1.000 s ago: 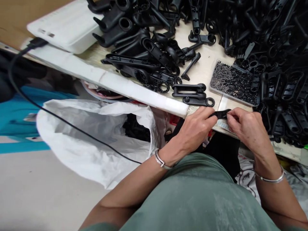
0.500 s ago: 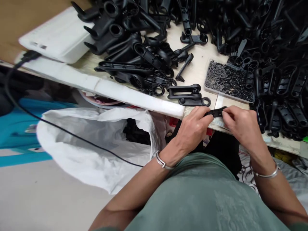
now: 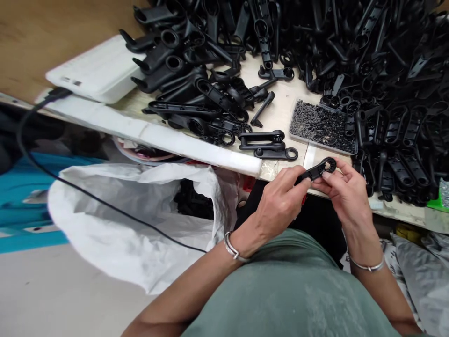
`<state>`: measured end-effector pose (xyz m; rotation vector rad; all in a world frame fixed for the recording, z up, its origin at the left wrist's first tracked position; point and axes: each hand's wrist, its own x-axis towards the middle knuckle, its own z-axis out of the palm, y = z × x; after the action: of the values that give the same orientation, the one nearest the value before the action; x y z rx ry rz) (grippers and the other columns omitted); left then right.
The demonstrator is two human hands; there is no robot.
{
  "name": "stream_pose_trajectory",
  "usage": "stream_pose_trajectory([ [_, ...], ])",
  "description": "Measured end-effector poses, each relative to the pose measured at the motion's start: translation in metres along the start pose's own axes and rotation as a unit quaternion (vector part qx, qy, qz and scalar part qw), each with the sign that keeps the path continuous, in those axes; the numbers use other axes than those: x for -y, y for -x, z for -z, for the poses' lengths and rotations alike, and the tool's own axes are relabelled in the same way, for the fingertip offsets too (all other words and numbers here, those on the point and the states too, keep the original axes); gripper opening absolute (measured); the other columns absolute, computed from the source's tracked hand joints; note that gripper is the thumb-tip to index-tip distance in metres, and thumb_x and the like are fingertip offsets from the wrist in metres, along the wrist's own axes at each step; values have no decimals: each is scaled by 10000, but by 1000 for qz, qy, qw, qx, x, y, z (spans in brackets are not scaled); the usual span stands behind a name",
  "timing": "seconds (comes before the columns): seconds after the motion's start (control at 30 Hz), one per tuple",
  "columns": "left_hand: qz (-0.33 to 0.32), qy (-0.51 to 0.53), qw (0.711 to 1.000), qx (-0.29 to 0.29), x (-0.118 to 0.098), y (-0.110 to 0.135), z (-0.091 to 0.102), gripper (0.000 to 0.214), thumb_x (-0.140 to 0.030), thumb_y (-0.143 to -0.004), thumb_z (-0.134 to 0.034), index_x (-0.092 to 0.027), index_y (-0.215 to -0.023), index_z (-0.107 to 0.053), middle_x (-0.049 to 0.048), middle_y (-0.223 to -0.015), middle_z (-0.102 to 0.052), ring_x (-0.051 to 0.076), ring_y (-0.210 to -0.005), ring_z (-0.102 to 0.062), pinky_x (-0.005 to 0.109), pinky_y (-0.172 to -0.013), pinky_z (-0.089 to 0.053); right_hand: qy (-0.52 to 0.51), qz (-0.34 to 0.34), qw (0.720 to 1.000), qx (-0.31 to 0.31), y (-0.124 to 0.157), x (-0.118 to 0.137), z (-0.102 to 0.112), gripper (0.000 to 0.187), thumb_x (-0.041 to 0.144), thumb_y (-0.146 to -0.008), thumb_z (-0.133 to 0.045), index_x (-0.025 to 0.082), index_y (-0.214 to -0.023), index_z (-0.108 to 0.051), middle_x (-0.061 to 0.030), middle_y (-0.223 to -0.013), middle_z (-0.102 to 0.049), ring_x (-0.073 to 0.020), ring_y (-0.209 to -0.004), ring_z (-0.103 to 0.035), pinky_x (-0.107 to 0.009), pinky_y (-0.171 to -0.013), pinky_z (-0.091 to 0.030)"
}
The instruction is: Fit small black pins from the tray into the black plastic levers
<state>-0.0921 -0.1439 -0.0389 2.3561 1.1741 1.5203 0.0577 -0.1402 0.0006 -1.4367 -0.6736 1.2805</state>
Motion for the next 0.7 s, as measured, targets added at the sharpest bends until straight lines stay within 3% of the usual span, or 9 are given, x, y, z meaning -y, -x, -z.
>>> stream_pose_trajectory([
  [0.13,-8,7,1000,-1,-1,5,1,147,-41,-911,-573,-158,-971,-640,79,-1005,-672,144,-892,-632,235,-778,-559,-1,3,1000,-3,-2,-1,-7,345,242,-572,-764,167,-875,-616,80,-584,-597,-54,-464,-533,-198,-497,-495],
  [0.3,-3,23,1000,-2,1,9,1,177,-60,-895,-627,-172,-1030,-652,83,-1061,-669,142,-921,-654,227,-789,-562,67,37,997,14,-3,0,-11,305,292,-623,-676,175,-896,-610,99,-528,-498,-56,-437,-413,-217,-457,-392],
  [0.43,-63,43,996,50,8,0,17,248,-193,-919,-661,-170,-1160,-609,95,-1078,-689,181,-972,-669,302,-859,-572,156,71,985,24,-2,28,18,389,281,-668,-681,174,-1041,-657,78,-563,-523,-97,-469,-462,-259,-472,-397],
  [0.53,-64,-19,997,28,23,-9,33,234,-183,-895,-690,-182,-1121,-630,82,-1024,-716,210,-941,-675,364,-861,-556,220,137,965,-47,-7,65,59,488,189,-668,-685,214,-1156,-669,87,-555,-511,-103,-489,-444,-260,-488,-372],
  [0.57,-53,-43,998,13,29,-11,38,202,-168,-889,-690,-200,-1084,-649,67,-997,-723,211,-912,-675,371,-839,-545,252,162,951,-74,-9,78,73,513,166,-657,-677,225,-1167,-674,84,-552,-504,-106,-494,-431,-266,-497,-364],
  [0.6,-39,-66,997,5,36,-13,41,171,-171,-891,-685,-216,-1054,-665,55,-972,-726,213,-892,-673,382,-821,-531,346,195,912,-103,-13,90,85,520,184,-674,-654,230,-1192,-674,74,-553,-499,-117,-500,-435,-278,-502,-364],
  [0.7,5,-140,990,7,53,-17,47,97,-207,-926,-634,-242,-998,-689,35,-918,-721,228,-879,-650,420,-799,-479,549,214,802,-94,-23,116,110,572,228,-714,-582,232,-1282,-645,33,-598,-546,-144,-517,-451,-317,-529,-385],
])
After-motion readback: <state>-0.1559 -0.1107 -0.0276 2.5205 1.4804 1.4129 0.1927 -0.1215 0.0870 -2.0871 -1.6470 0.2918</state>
